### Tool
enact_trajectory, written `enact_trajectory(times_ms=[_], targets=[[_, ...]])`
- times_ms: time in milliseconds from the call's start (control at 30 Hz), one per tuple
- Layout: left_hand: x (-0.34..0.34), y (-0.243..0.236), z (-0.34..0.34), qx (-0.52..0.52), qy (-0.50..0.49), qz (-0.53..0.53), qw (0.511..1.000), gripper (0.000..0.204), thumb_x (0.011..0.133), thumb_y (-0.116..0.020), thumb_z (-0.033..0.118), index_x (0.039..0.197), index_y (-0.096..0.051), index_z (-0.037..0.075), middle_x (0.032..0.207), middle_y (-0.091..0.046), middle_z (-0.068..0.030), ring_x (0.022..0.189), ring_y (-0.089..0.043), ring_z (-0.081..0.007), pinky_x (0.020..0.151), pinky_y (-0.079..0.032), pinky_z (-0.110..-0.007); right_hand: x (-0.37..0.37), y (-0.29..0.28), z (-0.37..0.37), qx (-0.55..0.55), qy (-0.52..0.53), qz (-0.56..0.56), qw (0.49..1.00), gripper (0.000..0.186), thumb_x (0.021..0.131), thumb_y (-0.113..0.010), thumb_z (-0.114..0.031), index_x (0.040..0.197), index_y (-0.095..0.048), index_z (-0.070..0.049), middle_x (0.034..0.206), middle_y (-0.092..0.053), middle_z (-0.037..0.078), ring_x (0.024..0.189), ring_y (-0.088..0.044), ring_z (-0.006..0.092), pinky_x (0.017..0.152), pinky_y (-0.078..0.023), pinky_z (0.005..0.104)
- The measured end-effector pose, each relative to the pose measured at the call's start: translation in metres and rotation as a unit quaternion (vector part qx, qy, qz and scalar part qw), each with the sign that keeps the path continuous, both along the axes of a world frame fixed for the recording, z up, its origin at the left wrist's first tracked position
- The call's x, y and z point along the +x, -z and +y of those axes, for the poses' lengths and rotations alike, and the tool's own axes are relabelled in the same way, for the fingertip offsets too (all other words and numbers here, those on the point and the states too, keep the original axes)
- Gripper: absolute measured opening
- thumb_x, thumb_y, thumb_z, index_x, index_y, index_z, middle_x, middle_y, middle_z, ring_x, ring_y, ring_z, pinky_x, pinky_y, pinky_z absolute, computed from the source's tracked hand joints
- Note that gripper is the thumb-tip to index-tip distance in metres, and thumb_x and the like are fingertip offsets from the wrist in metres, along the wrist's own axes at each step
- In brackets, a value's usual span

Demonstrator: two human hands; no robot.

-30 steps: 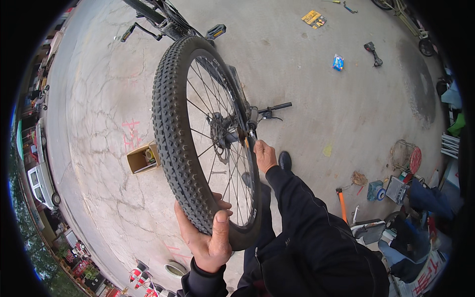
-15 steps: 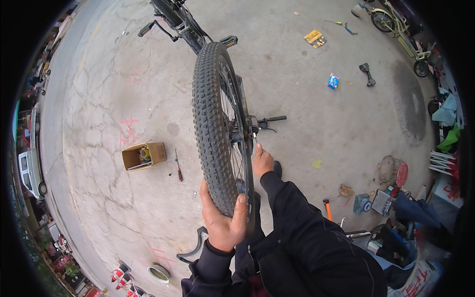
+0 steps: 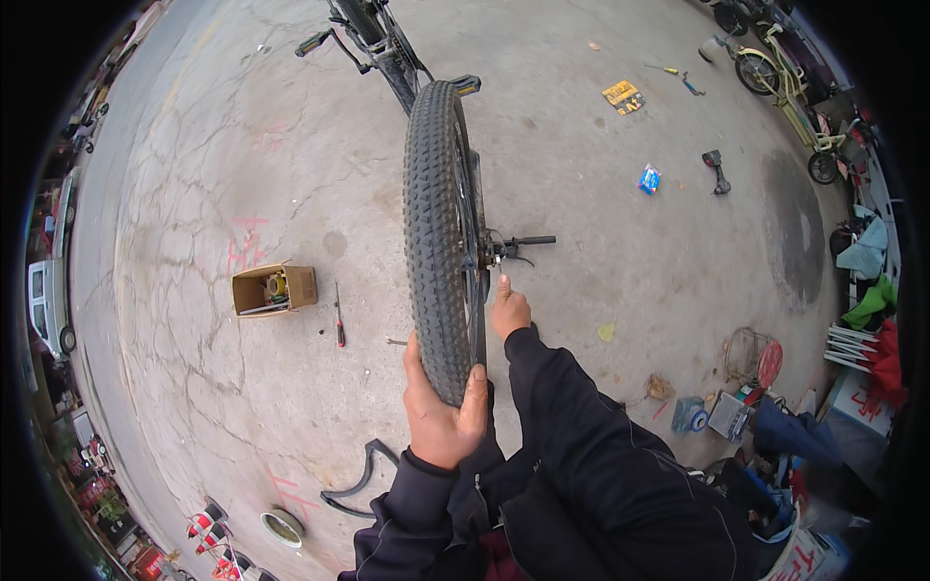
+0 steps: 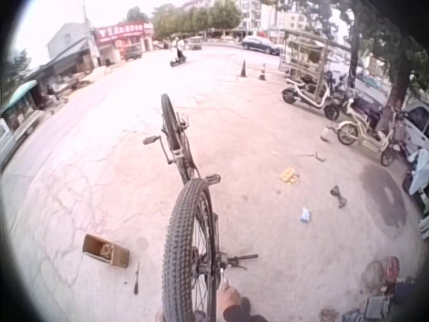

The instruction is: The person removes the rear wheel from a bicycle, then reattaches it and tightens the axle nuts using a wrench. The person also handles a small metal part near the hub and adjusts the wheel position before securing it.

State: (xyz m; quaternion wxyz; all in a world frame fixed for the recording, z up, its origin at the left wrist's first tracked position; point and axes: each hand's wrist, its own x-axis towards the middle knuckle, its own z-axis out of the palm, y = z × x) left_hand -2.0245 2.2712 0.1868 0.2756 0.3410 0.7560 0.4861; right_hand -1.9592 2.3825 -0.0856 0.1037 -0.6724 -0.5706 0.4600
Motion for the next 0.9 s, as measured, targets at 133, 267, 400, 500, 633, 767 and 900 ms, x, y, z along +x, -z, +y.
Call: enact_trajectory(times_ms=[133, 267, 400, 500, 633, 767, 900], targets=[[-0.002, 0.007, -0.004, 0.012, 0.007, 0.022, 1.000, 0.073, 0.091, -0.073, 0.012, 0.148, -0.032, -0.010, 0.111, -0.068, -0.0240, 0.098, -0.070, -0.0310, 0.089, -0.054, -0.039, -0.001, 0.007, 0.003, -0.045, -0.029, -0.015, 0.998, 0.089, 0.108, -0.019, -0.061, 0.088, -0.073, 0.007, 0.093, -0.070, 0.035, 0.097, -0.065, 0.0548, 0.089, -0.049, 0.0590], [0.003, 0.010, -0.008, 0.023, 0.006, 0.002, 1.000, 0.072, 0.090, -0.073, 0.011, 0.147, -0.034, -0.010, 0.105, -0.069, -0.0229, 0.090, -0.071, -0.0296, 0.082, -0.056, -0.038, 0.002, 0.016, 0.009, -0.065, -0.025, -0.033, 0.997, 0.090, 0.107, -0.020, -0.063, 0.090, -0.073, 0.008, 0.094, -0.069, 0.036, 0.100, -0.065, 0.0542, 0.091, -0.049, 0.0587], [0.000, 0.009, -0.009, -0.008, -0.001, -0.015, 1.000, 0.075, 0.089, -0.075, 0.013, 0.148, -0.034, -0.008, 0.110, -0.068, -0.0270, 0.096, -0.072, -0.0350, 0.084, -0.056, -0.040, 0.007, 0.020, 0.007, -0.074, -0.017, 0.003, 0.997, 0.094, 0.104, -0.024, -0.069, 0.088, -0.074, 0.008, 0.094, -0.070, 0.035, 0.102, -0.067, 0.0523, 0.091, -0.050, 0.0565], [-0.002, 0.007, -0.012, -0.007, 0.010, -0.024, 1.000, 0.078, 0.089, -0.076, 0.018, 0.150, -0.033, -0.008, 0.120, -0.066, -0.0303, 0.107, -0.071, -0.0390, 0.092, -0.054, -0.043, 0.016, 0.026, 0.005, -0.056, -0.036, 0.024, 0.998, 0.085, 0.106, -0.027, -0.066, 0.086, -0.073, 0.004, 0.091, -0.069, 0.033, 0.096, -0.065, 0.0528, 0.084, -0.048, 0.0571], [-0.005, 0.008, -0.013, -0.005, 0.003, -0.015, 1.000, 0.079, 0.089, -0.077, 0.020, 0.149, -0.034, -0.008, 0.119, -0.067, -0.0300, 0.107, -0.071, -0.0392, 0.093, -0.054, -0.043, 0.042, 0.043, 0.001, 0.041, -0.009, 0.015, 0.999, 0.071, 0.100, -0.052, -0.061, 0.078, -0.069, 0.004, 0.081, -0.069, 0.029, 0.081, -0.066, 0.0498, 0.074, -0.050, 0.0553], [-0.004, 0.004, -0.010, -0.050, -0.009, 0.008, 0.999, 0.079, 0.087, -0.080, 0.024, 0.145, -0.039, -0.009, 0.116, -0.069, -0.0291, 0.107, -0.072, -0.0391, 0.093, -0.055, -0.043, 0.096, 0.057, -0.001, 0.006, 0.004, -0.077, 0.997, 0.063, 0.091, -0.067, -0.057, 0.077, -0.071, 0.004, 0.080, -0.070, 0.029, 0.081, -0.070, 0.0471, 0.076, -0.052, 0.0548], [0.003, -0.012, -0.001, -0.092, -0.076, 0.116, 0.986, 0.075, 0.080, -0.087, 0.032, 0.132, -0.051, -0.008, 0.109, -0.070, -0.0293, 0.101, -0.073, -0.0387, 0.088, -0.056, -0.042, 0.176, 0.054, 0.013, -0.063, -0.100, -0.133, 0.984, 0.055, 0.091, -0.067, -0.050, 0.086, -0.073, 0.005, 0.089, -0.071, 0.030, 0.091, -0.069, 0.0484, 0.082, -0.054, 0.0545]])
